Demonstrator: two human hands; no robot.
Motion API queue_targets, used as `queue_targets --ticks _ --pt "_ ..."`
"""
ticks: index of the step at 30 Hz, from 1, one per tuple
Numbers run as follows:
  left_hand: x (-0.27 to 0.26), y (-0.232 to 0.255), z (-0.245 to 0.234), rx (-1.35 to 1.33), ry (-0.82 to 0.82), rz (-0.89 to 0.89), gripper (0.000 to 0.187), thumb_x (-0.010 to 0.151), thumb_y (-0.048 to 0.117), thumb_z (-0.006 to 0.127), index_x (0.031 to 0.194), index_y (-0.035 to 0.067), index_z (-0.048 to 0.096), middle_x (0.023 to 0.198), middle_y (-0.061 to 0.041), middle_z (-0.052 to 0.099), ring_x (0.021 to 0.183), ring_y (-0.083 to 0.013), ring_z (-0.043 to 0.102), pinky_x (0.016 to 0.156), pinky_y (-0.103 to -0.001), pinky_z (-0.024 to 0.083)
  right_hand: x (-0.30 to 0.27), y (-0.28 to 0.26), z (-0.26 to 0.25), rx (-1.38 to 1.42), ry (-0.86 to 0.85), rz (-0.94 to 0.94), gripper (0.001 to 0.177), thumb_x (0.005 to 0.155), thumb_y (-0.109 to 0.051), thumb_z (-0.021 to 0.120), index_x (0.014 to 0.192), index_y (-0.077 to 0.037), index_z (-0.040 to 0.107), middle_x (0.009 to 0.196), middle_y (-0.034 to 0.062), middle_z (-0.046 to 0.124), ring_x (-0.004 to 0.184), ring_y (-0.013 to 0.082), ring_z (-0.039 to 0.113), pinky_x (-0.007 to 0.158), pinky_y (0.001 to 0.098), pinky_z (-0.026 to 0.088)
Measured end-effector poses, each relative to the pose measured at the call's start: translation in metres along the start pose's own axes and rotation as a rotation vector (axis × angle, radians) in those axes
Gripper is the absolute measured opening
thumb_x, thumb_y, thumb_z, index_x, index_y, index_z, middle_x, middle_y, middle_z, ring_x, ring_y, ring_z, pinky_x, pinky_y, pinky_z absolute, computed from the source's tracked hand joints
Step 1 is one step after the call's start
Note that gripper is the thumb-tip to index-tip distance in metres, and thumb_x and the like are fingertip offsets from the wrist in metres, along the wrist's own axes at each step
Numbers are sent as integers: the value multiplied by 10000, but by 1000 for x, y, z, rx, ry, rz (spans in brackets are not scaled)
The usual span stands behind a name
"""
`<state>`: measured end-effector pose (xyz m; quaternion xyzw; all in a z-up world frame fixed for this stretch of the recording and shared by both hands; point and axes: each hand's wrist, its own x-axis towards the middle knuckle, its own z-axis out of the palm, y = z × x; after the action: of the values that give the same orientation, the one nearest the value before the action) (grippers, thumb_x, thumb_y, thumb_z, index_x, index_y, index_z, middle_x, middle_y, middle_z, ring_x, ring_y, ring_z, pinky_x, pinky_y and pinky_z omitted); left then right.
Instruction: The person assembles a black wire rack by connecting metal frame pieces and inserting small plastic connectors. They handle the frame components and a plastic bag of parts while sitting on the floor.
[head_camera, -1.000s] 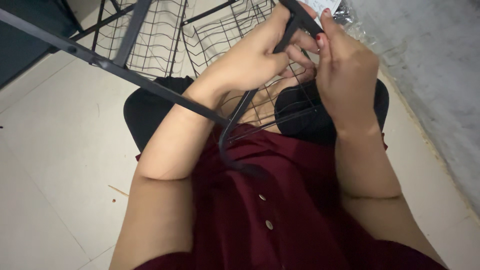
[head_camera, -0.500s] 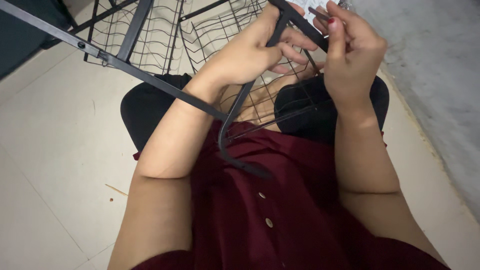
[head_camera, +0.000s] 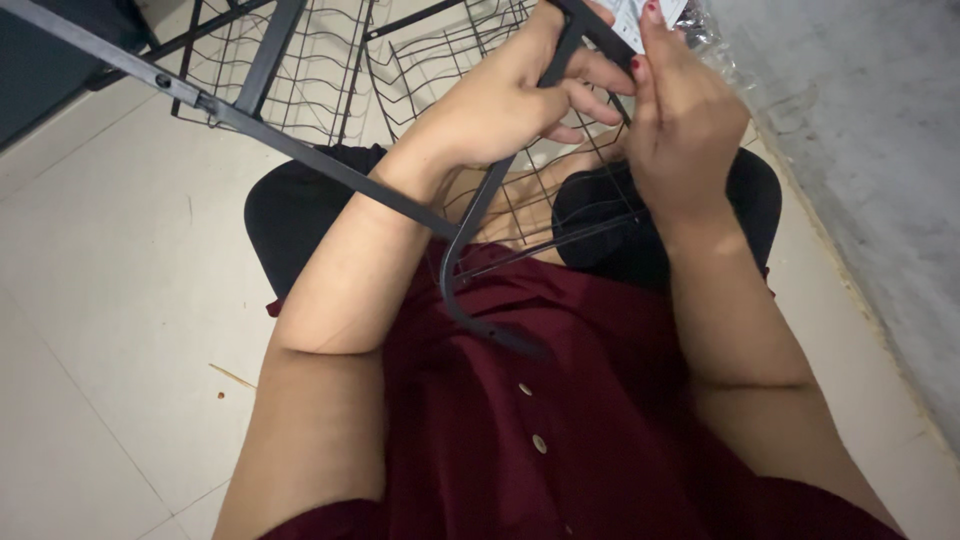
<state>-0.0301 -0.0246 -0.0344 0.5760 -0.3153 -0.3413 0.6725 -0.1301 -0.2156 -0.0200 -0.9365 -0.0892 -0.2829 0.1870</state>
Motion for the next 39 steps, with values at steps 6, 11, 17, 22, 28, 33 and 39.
queue_targets --ticks 6,11,17,22,28,33,39 --pt "1 -9 4 -31 10 3 556 961 -71 424 1495 -5 285 1354 -183 713 1217 -245 763 938 -367 632 11 -20 -1 192 76 127 269 1036 9 575 1278 78 670 1198 254 735 1165 365 720 1126 619 235" --pt "-1 -17 3 -136 -16 -23 625 916 -98 383 1510 17 226 1344 -192 707 1197 -255 759 942 -359 657 -4 2 7 518 75 644 322 1072 -153 593 1313 17 723 901 177 694 887 266 668 964 554 536" --pt "-4 -22 1 -261 -23 -28 591 944 -95 387 1511 12 258 1376 -197 699 1229 -281 755 976 -363 662 -19 57 2 1266 387 672 324 1156 -225 534 1331 34 619 1271 200 718 1176 282 743 1111 406 620" --pt "-7 -21 -1 -279 -117 -19 663 900 -109 383 1535 11 237 1381 -206 701 1216 -297 759 976 -360 647 -25 74 -15 1339 214 546 223 1247 -198 558 1277 10 632 1010 76 604 940 187 610 989 343 576" --pt "-15 -24 -7 -159 -103 -44 694 890 -101 382 1558 6 228 1383 -195 702 1154 -274 792 949 -350 668 -22 59 -48 868 -323 333 172 1140 -103 621 1249 28 647 967 8 602 863 58 562 737 179 462" --pt "-7 -15 -2 -99 -238 -54 661 924 -61 465 1545 13 249 1360 -190 734 1170 -257 795 954 -346 662 -27 50 -64 625 -600 323 225 964 -51 735 1168 30 688 890 34 576 587 65 398 527 221 299" --pt "8 2 37 117 -458 -78 639 925 -32 499 1522 33 279 1272 -136 751 1087 -207 804 876 -326 646 -57 75 -72 1019 -700 572 251 969 -123 716 1182 9 717 902 43 731 683 47 606 546 202 452"
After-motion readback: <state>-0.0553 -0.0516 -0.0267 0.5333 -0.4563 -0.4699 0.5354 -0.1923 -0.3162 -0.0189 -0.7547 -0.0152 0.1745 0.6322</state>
